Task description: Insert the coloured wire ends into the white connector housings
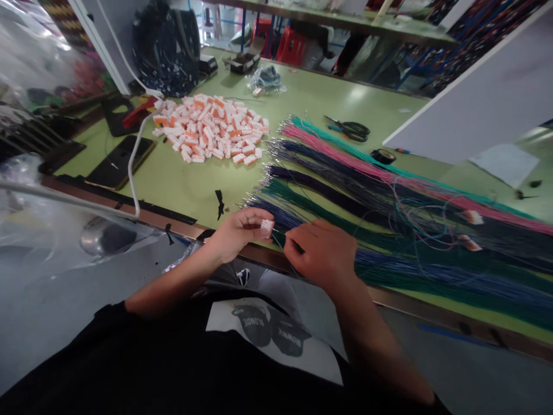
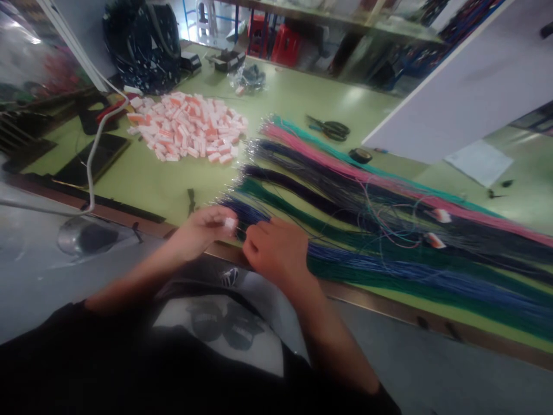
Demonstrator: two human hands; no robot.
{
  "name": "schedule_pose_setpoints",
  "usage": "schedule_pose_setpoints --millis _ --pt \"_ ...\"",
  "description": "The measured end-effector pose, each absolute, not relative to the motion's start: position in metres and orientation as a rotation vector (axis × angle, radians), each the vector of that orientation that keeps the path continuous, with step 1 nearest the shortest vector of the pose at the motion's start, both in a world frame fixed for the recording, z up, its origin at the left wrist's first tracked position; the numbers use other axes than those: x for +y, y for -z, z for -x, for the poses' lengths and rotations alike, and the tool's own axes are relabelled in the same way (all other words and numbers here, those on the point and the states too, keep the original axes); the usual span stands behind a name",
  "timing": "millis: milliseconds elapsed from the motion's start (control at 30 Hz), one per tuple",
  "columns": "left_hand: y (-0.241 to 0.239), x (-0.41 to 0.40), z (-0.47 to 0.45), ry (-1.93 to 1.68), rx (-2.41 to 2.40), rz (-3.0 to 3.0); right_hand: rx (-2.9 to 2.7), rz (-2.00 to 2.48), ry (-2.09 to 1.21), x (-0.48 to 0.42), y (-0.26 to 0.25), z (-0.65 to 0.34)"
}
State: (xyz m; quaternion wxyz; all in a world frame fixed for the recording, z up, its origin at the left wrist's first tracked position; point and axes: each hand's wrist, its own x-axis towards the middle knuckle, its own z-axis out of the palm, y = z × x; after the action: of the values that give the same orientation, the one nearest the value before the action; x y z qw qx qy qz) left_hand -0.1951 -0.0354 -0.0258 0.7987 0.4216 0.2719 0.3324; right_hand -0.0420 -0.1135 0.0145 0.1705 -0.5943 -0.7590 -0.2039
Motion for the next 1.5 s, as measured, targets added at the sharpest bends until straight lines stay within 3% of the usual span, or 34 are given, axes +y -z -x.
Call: schedule_pose_setpoints --millis 333,700,867,1033,1167,1333,1500 --pt "0.025 -0.035 0.194 -0.679 0.601 -0.87 -1.999 1.781 0.136 -0.107 -0.007 0.045" --pt "0.022 -0.037 0.196 -0.681 0.612 -0.884 -2.004 1.784 -0.043 -0.105 0.0 0.05" --pt "0.026 -0.036 0.198 -0.645 0.602 -0.943 -2.116 1.612 -0.518 -0.087 -0.03 0.002" --pt "0.027 -0.037 0.198 -0.658 0.611 -0.904 -1.638 2.327 0.138 -0.04 -0.036 -0.087" --pt "0.023 -0.038 0.197 -0.661 0.613 -0.907 -1.682 2.575 0.174 -0.021 -0.012 -0.111" --pt "0.016 -0.038 0.198 -0.648 0.615 -0.977 -1.747 2.559 0.353 -0.02 0.003 -0.101" --pt "0.016 -0.039 0.199 -0.651 0.622 -0.994 -1.554 2.466 0.306 -0.02 0.001 -0.109"
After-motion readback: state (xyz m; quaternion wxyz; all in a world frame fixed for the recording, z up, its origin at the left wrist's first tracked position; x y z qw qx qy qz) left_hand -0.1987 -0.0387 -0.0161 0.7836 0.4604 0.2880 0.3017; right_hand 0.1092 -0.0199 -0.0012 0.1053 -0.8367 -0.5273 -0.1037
